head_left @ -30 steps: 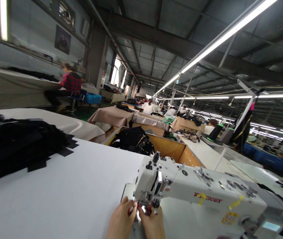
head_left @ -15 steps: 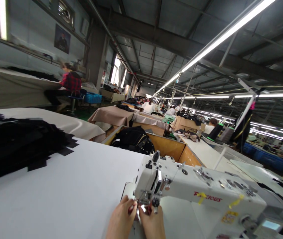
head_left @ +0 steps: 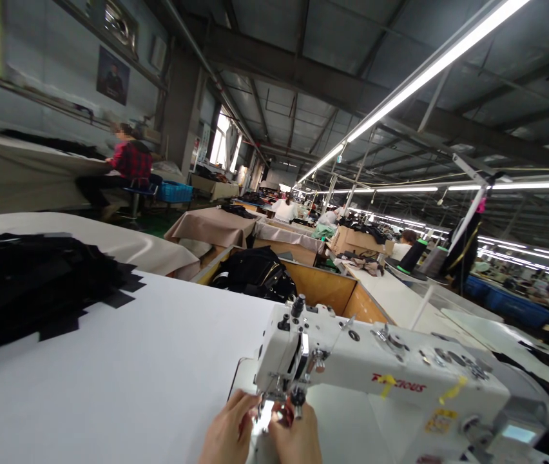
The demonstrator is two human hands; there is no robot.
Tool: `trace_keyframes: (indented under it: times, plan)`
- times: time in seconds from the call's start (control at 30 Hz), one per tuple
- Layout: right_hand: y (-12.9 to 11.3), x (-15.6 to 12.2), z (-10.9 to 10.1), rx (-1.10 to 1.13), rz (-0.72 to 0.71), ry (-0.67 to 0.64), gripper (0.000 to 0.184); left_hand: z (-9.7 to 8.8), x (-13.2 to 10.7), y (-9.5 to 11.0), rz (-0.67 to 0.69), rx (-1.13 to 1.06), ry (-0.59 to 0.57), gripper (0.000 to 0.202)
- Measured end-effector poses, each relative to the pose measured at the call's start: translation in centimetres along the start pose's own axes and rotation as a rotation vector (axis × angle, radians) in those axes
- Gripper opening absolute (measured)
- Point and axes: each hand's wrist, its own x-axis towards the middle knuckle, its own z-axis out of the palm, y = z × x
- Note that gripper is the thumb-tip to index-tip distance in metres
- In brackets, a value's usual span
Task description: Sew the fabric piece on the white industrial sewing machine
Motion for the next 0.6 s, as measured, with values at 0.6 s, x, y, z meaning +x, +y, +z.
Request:
trace_keyframes:
  times: [0.6]
  plan:
    - [0.4, -0.7, -1.0, -0.015, -0.044, -0.216, 0.019, -1.6, 0.8, 2.7, -0.140, 0.057, 0.164, 0.034]
